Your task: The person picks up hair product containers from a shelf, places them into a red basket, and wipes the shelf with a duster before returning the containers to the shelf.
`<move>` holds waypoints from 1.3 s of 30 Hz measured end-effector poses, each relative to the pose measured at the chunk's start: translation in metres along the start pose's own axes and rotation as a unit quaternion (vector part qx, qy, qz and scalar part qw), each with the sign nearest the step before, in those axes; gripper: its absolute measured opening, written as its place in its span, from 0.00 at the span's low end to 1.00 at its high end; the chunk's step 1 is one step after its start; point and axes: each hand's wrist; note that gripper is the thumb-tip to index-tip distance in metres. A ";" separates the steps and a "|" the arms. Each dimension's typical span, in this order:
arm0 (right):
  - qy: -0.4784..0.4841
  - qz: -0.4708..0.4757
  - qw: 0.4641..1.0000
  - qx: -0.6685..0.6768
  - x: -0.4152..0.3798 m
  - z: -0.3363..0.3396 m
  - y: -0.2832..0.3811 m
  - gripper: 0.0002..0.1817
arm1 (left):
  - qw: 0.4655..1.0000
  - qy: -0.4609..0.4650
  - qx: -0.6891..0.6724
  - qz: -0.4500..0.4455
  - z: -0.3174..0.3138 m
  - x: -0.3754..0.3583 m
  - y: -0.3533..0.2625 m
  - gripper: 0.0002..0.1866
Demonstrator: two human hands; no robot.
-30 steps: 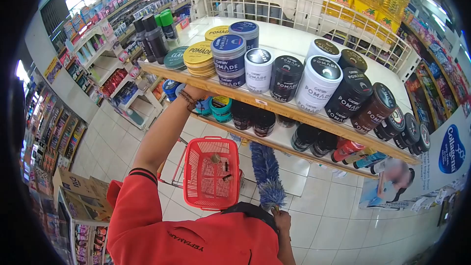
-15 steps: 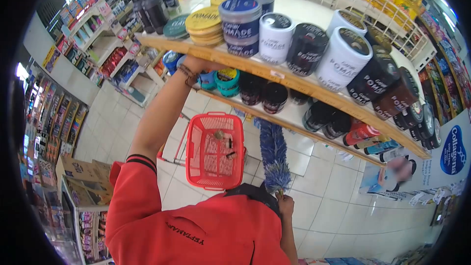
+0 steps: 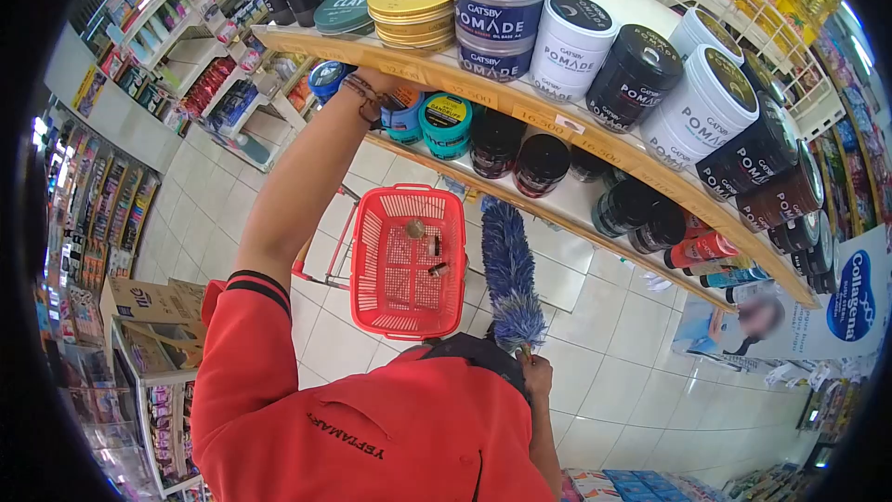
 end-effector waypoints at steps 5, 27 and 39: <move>-0.010 -0.008 1.000 -0.005 0.001 -0.005 0.004 0.34 | 0.999 -0.032 -0.004 -0.012 -0.003 0.029 -0.024 0.29; 0.000 -0.026 0.999 0.026 -0.007 -0.014 0.007 0.33 | 0.993 -0.094 -0.030 -0.066 0.027 0.003 -0.020 0.24; 0.008 -0.032 0.999 0.005 -0.013 -0.006 0.012 0.34 | 0.991 -0.104 -0.062 -0.057 0.004 0.004 0.001 0.21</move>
Point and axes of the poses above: each hand's wrist, its own x-axis towards the middle knuckle, its own z-axis out of the back of the hand, y = z × x, and after that the axes turned 9 degrees about -y, right-handed
